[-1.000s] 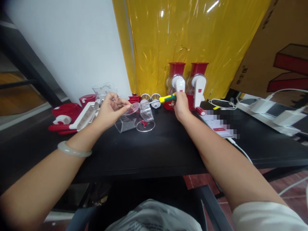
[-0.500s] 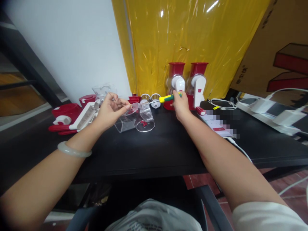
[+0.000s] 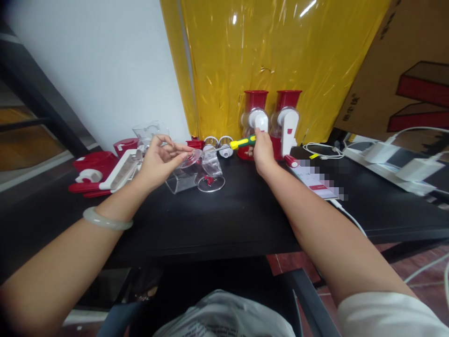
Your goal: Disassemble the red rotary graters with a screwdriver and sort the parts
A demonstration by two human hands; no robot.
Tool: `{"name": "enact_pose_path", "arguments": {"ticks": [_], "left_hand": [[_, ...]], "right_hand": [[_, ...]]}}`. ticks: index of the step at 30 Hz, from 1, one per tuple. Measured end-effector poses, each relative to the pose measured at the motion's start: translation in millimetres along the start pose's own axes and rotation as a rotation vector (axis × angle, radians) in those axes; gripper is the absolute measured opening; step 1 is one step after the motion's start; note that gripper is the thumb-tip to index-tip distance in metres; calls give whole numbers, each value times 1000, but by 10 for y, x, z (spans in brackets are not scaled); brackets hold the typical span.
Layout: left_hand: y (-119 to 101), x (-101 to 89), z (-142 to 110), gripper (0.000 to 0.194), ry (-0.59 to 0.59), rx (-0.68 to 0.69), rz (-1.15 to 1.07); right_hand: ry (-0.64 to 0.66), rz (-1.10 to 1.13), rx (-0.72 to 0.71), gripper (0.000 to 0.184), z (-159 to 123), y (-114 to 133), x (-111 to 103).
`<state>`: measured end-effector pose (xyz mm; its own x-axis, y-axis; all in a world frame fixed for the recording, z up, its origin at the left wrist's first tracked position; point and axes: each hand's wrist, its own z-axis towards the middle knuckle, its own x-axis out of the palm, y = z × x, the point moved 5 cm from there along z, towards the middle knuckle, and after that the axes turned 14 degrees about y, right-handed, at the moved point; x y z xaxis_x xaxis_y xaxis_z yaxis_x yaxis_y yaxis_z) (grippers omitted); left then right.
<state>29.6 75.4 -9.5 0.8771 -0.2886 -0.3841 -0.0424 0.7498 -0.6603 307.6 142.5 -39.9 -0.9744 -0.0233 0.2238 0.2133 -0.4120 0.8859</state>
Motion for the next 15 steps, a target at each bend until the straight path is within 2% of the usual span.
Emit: {"name": "enact_pose_path", "arguments": {"ticks": [5, 9, 15], "left_hand": [[-11, 12, 7, 44, -6, -5, 5], [7, -19, 14, 40, -62, 1, 20], [12, -35, -1, 47, -86, -30, 24]], "right_hand": [[-37, -15, 34, 40, -47, 28, 12], [-34, 35, 56, 35, -70, 39, 51], [-19, 31, 41, 35, -49, 22, 33]]}}
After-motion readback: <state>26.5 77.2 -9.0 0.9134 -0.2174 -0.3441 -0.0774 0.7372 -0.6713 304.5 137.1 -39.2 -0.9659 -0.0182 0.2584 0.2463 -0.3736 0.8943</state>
